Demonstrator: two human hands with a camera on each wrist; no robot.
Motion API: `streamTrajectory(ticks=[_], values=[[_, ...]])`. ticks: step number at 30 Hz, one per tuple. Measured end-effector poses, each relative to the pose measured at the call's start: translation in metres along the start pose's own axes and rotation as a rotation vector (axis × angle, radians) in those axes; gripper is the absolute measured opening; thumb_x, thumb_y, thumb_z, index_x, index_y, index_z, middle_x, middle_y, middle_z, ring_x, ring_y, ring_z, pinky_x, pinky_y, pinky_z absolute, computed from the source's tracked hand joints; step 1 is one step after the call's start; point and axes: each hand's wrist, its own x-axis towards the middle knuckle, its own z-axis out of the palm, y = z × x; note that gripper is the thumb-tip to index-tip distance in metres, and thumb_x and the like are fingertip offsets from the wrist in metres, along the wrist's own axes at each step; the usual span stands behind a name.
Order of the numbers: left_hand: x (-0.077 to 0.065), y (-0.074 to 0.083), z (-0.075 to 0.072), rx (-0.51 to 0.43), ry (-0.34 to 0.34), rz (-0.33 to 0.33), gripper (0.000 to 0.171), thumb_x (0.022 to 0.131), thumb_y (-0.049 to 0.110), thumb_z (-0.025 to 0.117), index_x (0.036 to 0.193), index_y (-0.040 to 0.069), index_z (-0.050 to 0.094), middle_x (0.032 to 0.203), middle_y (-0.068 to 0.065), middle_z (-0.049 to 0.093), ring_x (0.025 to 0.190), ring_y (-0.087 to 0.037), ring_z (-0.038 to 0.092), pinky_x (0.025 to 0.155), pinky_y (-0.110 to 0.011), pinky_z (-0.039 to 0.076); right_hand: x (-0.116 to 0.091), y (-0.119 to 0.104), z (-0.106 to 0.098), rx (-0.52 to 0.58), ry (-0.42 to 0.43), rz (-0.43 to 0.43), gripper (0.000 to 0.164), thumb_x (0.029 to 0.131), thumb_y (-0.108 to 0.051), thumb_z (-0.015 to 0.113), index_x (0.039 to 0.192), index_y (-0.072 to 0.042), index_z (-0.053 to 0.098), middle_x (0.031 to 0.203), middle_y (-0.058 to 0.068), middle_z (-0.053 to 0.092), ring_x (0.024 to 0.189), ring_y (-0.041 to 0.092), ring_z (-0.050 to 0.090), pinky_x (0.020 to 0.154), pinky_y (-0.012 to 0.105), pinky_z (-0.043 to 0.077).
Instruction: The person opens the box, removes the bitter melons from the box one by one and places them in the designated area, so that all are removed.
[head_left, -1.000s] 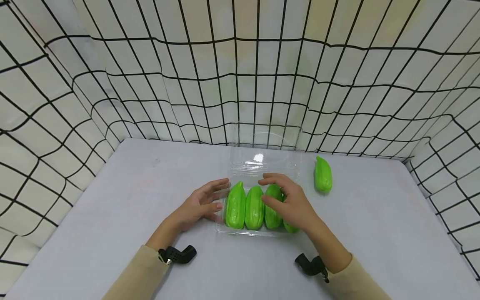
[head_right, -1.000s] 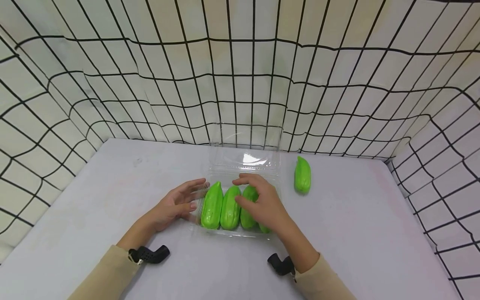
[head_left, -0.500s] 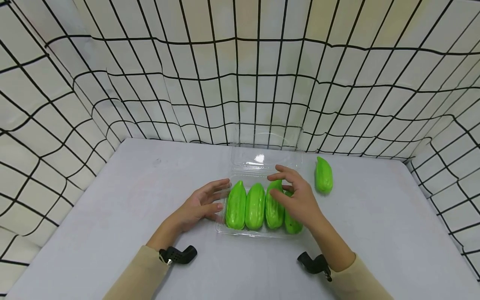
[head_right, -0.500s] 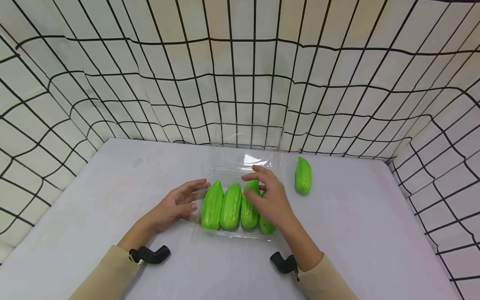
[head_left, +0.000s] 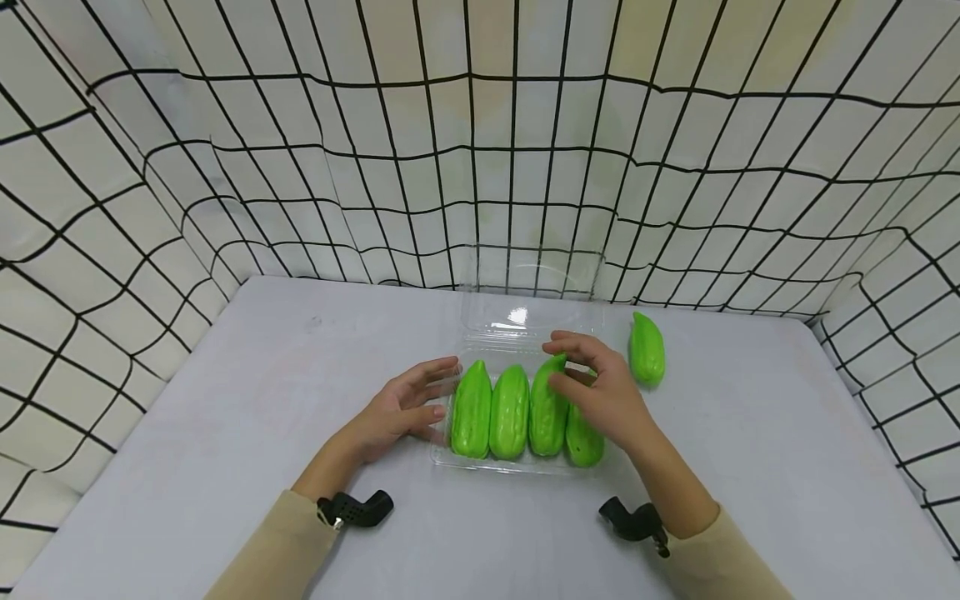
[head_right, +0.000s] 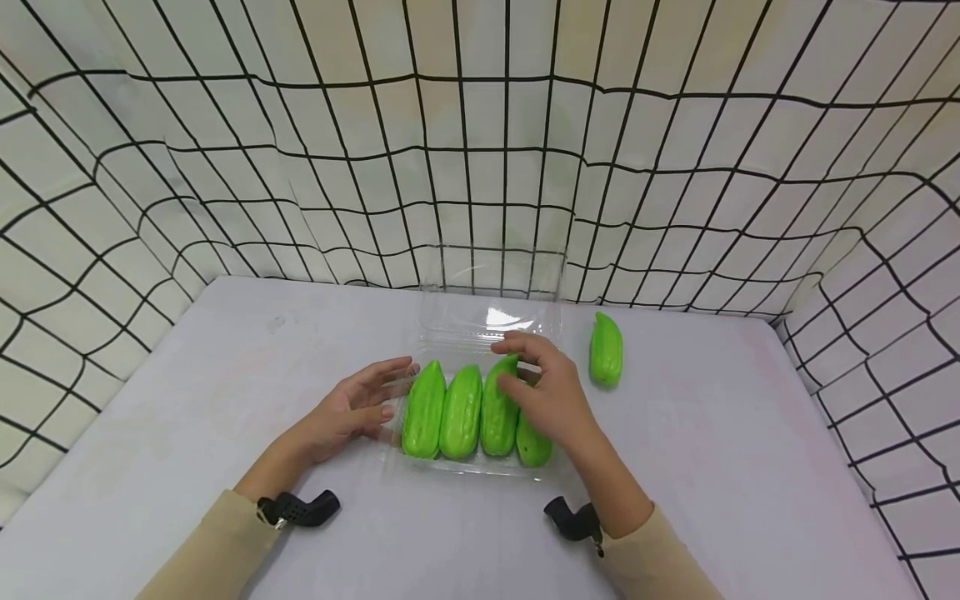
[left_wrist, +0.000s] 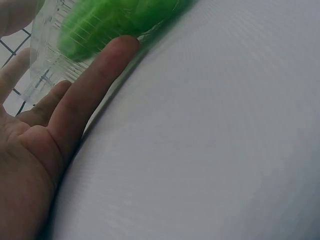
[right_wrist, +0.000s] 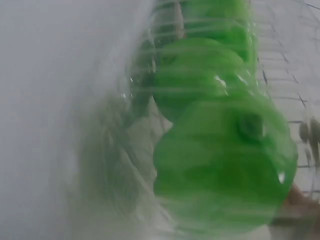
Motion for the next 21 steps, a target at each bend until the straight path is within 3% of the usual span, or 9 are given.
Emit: streamTrajectory(ticks=[5, 13, 21], values=[[-0.001, 0.0002, -0.0004, -0.001, 0.003, 0.001, 0.069, 0.096, 0.005, 0.06, 0.157, 0.011, 0.028, 0.163, -0.015, 0.025, 0.147, -0.041, 0.027, 0.081, -0.055, 0.059, 0.0029, -0.0001, -0.0066, 0.005, -0.049, 0.027, 0.04, 0.087, 0.002, 0.071, 0.125, -0.009, 0.063, 0.137, 0.007, 0.059, 0.124, 0.032, 0.059, 0.101, 0.04, 0.052], [-0.0011, -0.0008, -0.0012, 0.0, 0.001, 0.004, 0.068, 0.097, 0.005, 0.06, 0.157, 0.012, 0.029, 0.163, -0.015, 0.023, 0.148, -0.041, 0.026, 0.081, -0.055, 0.059, 0.0036, -0.0006, -0.0082, -0.048, -0.113, 0.006, 0.039, 0.088, -0.004, 0.073, 0.126, -0.007, 0.063, 0.125, 0.011, 0.065, 0.111, 0.025, 0.063, 0.096, 0.044, 0.054], [-0.0006, -0.0005, -0.0012, -0.01, -0.008, 0.005, 0.069, 0.097, 0.006, 0.06, 0.157, 0.01, 0.027, 0.163, -0.014, 0.023, 0.148, -0.041, 0.025, 0.082, -0.056, 0.058, 0.0034, -0.0011, -0.0107, -0.008, -0.019, -0.033, 0.04, 0.086, -0.004, 0.076, 0.124, -0.009, 0.064, 0.124, 0.005, 0.066, 0.112, 0.019, 0.06, 0.093, 0.033, 0.056]])
